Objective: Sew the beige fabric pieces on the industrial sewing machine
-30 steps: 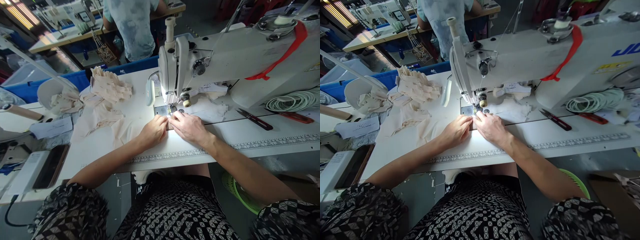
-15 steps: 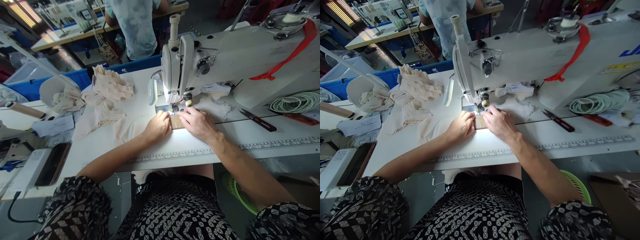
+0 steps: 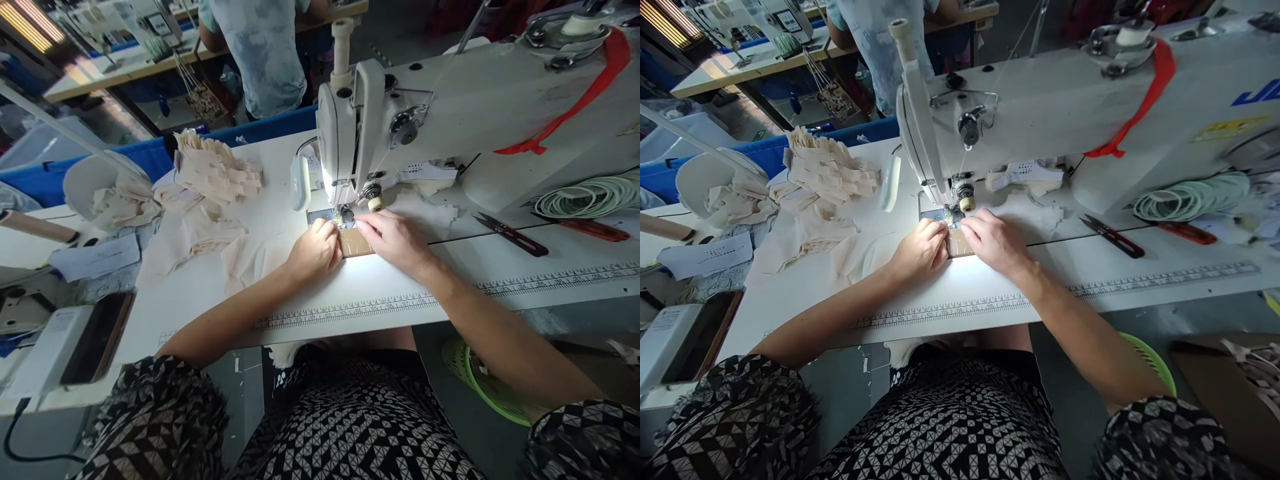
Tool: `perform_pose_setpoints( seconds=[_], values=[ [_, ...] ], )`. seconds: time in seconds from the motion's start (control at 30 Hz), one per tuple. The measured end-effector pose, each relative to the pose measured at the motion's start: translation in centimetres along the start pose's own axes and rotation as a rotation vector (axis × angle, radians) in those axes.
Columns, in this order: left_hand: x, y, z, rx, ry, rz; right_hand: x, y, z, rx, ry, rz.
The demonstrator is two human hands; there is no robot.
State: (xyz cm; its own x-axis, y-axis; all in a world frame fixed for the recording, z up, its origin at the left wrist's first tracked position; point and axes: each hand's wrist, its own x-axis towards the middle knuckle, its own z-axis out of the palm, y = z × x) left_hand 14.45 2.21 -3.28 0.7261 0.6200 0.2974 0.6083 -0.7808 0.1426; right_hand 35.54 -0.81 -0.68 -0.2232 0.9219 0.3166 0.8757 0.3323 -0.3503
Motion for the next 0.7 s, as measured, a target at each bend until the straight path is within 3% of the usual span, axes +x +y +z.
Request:
perform_pose_setpoints(
  seconds=[0.2, 0.47, 0.7],
  values=[
    [0.1, -0.2, 0.0, -0.018, -0.027, -0.001, 2.5, 1.4, 0.6, 0.083, 0.010, 0.116],
    [0.3, -0.5, 0.1, -0.045, -0.012, -0.011, 1.3, 0.4, -0.1, 0.084, 0.009, 0.155],
    [0.7, -0.9, -0.1, -0.056, -0.012, -0.034, 2.1, 0.3, -0.1, 0.107, 0.026, 0.149]
  ],
)
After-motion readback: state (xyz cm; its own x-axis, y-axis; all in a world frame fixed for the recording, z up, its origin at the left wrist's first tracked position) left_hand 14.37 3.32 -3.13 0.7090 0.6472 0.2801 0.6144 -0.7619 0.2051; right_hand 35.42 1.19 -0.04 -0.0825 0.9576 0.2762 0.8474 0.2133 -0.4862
